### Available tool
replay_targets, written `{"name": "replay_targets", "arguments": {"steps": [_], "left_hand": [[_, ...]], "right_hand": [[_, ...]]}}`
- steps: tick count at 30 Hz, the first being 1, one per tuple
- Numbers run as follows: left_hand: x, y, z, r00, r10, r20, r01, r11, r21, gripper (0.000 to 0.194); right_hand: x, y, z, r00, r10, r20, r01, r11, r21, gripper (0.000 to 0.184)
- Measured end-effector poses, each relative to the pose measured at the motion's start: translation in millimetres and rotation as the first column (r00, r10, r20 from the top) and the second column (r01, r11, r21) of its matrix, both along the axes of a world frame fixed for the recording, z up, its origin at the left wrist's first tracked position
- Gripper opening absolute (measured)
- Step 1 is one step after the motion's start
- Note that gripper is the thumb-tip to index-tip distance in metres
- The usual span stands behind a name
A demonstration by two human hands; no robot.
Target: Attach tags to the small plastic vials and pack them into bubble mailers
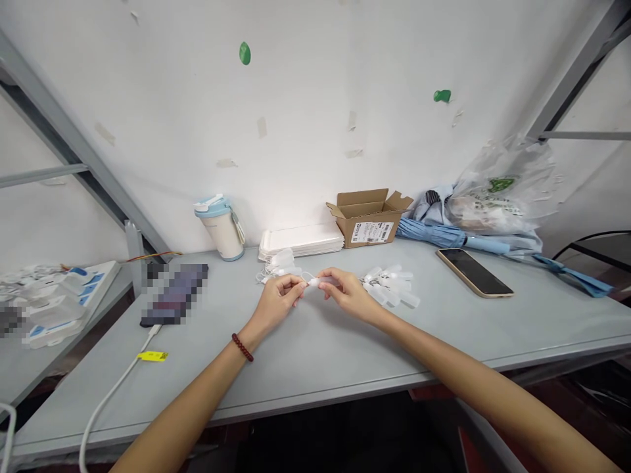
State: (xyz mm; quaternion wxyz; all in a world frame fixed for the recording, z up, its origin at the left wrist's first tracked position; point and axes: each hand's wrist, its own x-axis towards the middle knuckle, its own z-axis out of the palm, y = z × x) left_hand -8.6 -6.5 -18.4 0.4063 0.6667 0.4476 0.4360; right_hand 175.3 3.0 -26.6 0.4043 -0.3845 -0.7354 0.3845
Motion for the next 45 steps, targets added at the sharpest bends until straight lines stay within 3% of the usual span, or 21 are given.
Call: {"name": "replay_targets", "arguments": {"steps": [7,14,26,36,40,45], "left_hand": [[1,2,7.3,0.997,0.004,0.081,0.002,0.998,-0.070,0.022],[-4,3,8.1,0.999,-0.003,0.049,0.006,0.999,-0.051,0.022],[-8,2,8.3,0.999,-0.016,0.030,0.017,0.999,-0.045,0.021],[-14,4,17.3,0.999,-0.040,0.005,0.041,0.996,-0.082,0.020],[-34,15,23.0,0.988,0.134,0.082,-0.133,0.991,-0.021,0.021],[-67,32,18.7,0.897,0.385,0.216,-0.390,0.920,-0.021,0.020]], "right_hand": [[-4,1,7.1,0.997,0.004,-0.073,-0.009,0.998,-0.059,0.023],[-3,4,5.1,0.998,-0.019,-0.062,0.016,0.998,-0.062,0.025],[-1,-2,1.9,0.987,-0.015,0.160,-0.004,0.993,0.118,0.017],[-3,-3,3.1,0.968,-0.010,0.250,-0.042,0.978,0.202,0.023],[1,2,6.1,0.955,-0.118,0.271,0.023,0.944,0.331,0.027],[26,18,17.7,0.907,-0.288,0.307,0.144,0.898,0.416,0.016]]}}
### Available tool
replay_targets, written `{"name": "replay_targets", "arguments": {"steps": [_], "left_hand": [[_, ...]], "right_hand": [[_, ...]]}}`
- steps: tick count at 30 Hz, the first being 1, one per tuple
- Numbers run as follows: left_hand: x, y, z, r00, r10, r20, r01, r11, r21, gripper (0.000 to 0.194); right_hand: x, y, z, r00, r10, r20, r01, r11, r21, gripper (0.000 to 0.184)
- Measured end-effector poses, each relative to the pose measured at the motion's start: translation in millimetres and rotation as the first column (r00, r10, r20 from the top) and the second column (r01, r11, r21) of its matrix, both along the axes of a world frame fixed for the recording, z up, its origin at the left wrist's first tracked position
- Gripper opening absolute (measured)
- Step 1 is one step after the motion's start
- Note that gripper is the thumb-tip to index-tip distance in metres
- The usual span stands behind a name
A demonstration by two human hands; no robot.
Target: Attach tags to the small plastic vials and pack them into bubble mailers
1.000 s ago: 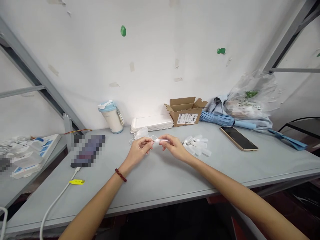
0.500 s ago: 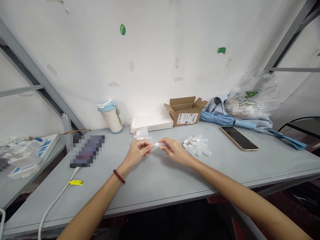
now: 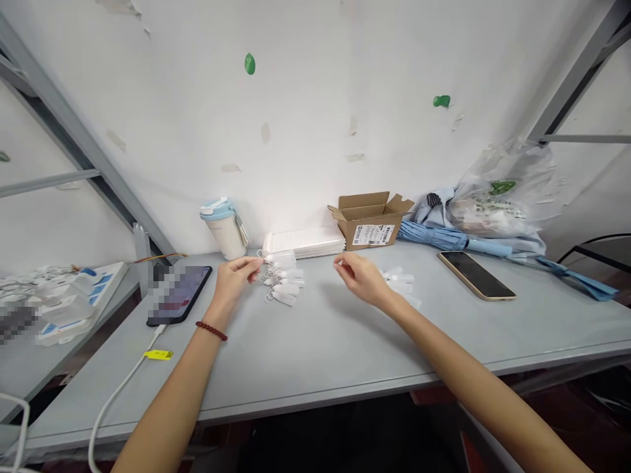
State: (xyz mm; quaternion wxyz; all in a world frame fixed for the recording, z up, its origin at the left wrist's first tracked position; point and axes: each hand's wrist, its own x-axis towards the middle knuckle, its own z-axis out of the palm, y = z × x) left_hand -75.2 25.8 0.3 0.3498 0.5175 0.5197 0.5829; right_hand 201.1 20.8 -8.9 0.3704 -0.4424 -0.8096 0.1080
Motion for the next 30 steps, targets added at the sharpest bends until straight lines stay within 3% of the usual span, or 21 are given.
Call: {"name": "replay_targets", "arguments": {"steps": [4,13,15,18,21,23,30], "left_hand": [[-8,7,-7.3,0.999,0.027,0.019,-0.027,0.999,-0.034,0.020],[5,8,-18.7,0.990,-0.032,-0.134,0.014,0.991,-0.132,0.026],[5,7,-18.8,0.989,-0.026,-0.144,0.002,0.986,-0.164,0.027],[5,8,-19.2,0.987,-0.024,-0.158,-0.004,0.985,-0.175,0.032],[4,9,-22.2,0.981,0.016,-0.195,-0.033,0.996,-0.082,0.036],[3,11,-25.1,0.969,0.058,-0.242,-0.065,0.998,-0.022,0.037],[3,12,-30.5,0.926,0.142,-0.350,-0.132,0.990,0.052,0.037]], "right_hand": [[20,10,10.4,0.989,-0.068,0.134,0.081,0.993,-0.090,0.017],[44,16,23.7,0.918,-0.121,0.378,0.210,0.957,-0.203,0.029],[49,15,25.3,0.918,-0.081,0.387,0.218,0.921,-0.324,0.028],[55,12,27.7,0.922,0.019,0.388,0.209,0.818,-0.537,0.025],[57,10,30.5,0.911,0.129,0.393,0.188,0.716,-0.672,0.027],[56,8,32.3,0.902,0.165,0.399,0.188,0.682,-0.707,0.028],[53,7,34.7,0.880,0.145,0.451,0.229,0.703,-0.673,0.028]]}}
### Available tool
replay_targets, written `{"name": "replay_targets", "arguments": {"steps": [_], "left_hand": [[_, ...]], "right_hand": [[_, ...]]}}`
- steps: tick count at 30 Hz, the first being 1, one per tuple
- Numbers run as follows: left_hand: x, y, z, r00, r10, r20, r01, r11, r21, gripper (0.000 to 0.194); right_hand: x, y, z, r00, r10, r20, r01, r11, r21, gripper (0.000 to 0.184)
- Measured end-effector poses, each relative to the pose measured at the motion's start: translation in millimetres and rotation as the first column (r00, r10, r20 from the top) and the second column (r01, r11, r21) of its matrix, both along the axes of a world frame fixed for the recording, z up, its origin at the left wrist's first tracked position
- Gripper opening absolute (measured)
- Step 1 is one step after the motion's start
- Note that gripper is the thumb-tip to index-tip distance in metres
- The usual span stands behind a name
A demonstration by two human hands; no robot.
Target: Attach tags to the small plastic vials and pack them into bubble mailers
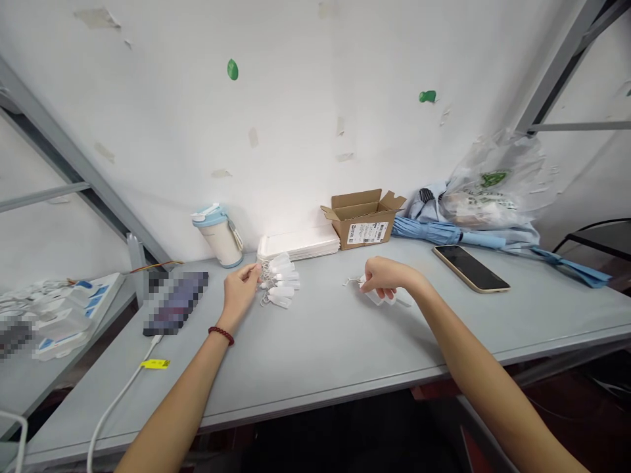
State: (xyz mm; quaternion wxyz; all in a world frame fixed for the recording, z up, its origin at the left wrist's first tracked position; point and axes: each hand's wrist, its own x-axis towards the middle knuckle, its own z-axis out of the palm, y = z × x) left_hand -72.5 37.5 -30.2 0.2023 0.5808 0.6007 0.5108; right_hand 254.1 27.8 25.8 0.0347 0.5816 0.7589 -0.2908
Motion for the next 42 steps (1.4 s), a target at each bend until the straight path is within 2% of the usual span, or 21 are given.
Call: {"name": "replay_targets", "arguments": {"steps": [9,15,17,19,21,25,29,34,42], "left_hand": [[6,-3,1.8,1.000,-0.019,0.001,0.019,0.999,0.046,0.034],[16,-8,2.2,0.999,-0.049,0.020,0.048,0.998,0.042,0.036],[20,-12,4.3,0.998,-0.055,0.029,0.054,0.998,0.033,0.037],[25,-17,7.9,0.996,-0.078,0.049,0.078,0.997,0.020,0.038],[33,-23,12.5,0.989,-0.131,0.066,0.130,0.991,0.008,0.038],[52,-37,18.8,0.950,-0.307,0.057,0.309,0.950,-0.034,0.037],[67,-46,18.0,0.899,-0.438,0.031,0.438,0.890,-0.129,0.040],[70,-47,14.8,0.878,-0.478,0.020,0.474,0.865,-0.167,0.040],[68,-41,8.4,0.877,-0.479,-0.038,0.461,0.860,-0.218,0.031]], "right_hand": [[-1,-1,0.9,0.995,-0.020,0.098,0.016,0.999,0.039,0.028],[-13,-2,-7.7,0.987,0.069,0.143,-0.065,0.997,-0.029,0.030],[-18,-1,-12.4,0.985,0.111,0.130,-0.112,0.994,0.003,0.029],[-22,-1,-15.5,0.985,0.164,0.053,-0.169,0.982,0.089,0.028],[-26,-2,-16.4,0.971,0.221,-0.089,-0.203,0.962,0.182,0.027],[-33,-6,-15.7,0.894,0.280,-0.351,-0.183,0.941,0.286,0.027],[-43,-9,-20.6,0.843,0.324,-0.430,-0.176,0.920,0.350,0.023],[-53,-12,-31.6,0.849,0.419,-0.323,-0.232,0.844,0.484,0.014],[-55,-15,-33.4,0.929,0.346,-0.129,-0.230,0.817,0.529,0.011]]}}
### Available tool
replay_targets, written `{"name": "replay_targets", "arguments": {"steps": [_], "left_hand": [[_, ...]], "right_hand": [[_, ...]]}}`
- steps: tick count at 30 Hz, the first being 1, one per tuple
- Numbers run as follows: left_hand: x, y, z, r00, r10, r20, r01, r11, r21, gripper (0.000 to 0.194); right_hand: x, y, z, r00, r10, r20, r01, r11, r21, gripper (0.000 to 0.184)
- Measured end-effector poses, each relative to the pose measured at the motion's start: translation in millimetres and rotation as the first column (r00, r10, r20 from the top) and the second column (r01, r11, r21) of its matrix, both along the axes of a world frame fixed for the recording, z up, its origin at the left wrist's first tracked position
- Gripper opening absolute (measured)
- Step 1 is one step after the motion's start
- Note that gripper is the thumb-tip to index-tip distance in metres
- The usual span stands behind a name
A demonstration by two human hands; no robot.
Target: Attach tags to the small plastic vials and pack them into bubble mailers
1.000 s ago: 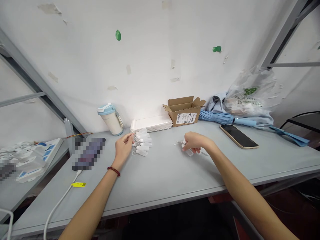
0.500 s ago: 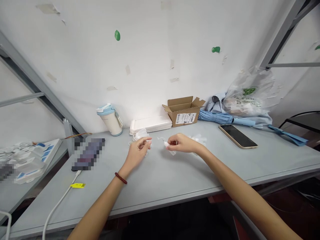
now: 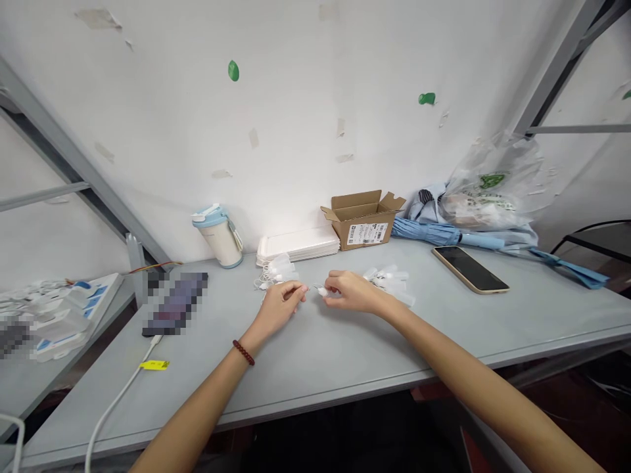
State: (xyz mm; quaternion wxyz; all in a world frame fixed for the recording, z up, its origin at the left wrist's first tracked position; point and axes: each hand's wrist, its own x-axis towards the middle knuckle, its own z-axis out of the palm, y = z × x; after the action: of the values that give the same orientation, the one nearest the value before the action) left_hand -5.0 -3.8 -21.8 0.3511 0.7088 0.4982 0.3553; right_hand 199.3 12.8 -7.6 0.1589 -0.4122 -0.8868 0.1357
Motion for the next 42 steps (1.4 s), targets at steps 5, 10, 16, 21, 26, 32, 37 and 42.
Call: {"name": "replay_targets", "arguments": {"steps": [5,10,16,21,26,32,37,42], "left_hand": [[-0.3,-0.7,1.3,1.000,-0.011,0.009,0.011,1.000,-0.024,0.031],[0.5,-0.5,6.6,0.994,0.047,0.101,-0.040,0.997,-0.070,0.033],[1.5,-0.1,6.8,0.983,0.075,0.167,-0.054,0.991,-0.125,0.036],[0.8,0.4,4.4,0.969,0.099,0.226,-0.064,0.986,-0.156,0.036],[0.9,-0.1,4.1,0.949,0.107,0.296,-0.043,0.976,-0.215,0.034],[4.3,-2.9,7.4,0.942,0.098,0.321,-0.013,0.967,-0.256,0.035],[3.5,-3.7,8.6,0.936,0.103,0.337,-0.009,0.963,-0.268,0.033],[3.3,-3.8,8.9,0.934,0.098,0.344,-0.002,0.963,-0.270,0.034]], "right_hand": [[-0.1,-1.3,0.7,1.000,-0.017,0.004,0.017,1.000,0.020,0.012],[-0.6,-1.1,0.7,0.999,-0.005,-0.038,0.007,0.999,0.047,0.010],[-4.2,-2.1,-1.2,0.988,0.070,-0.140,-0.067,0.997,0.026,0.016],[-4.2,-3.5,0.5,0.983,0.062,-0.174,-0.068,0.997,-0.030,0.014],[-5.0,-5.4,1.2,0.981,0.078,-0.177,-0.087,0.995,-0.043,0.013],[-6.4,-4.9,-3.0,0.982,0.086,-0.168,-0.096,0.994,-0.052,0.015],[-6.7,-4.5,-2.4,0.982,0.082,-0.168,-0.094,0.994,-0.061,0.016],[-7.1,-4.5,-2.1,0.981,0.080,-0.177,-0.093,0.994,-0.062,0.016]]}}
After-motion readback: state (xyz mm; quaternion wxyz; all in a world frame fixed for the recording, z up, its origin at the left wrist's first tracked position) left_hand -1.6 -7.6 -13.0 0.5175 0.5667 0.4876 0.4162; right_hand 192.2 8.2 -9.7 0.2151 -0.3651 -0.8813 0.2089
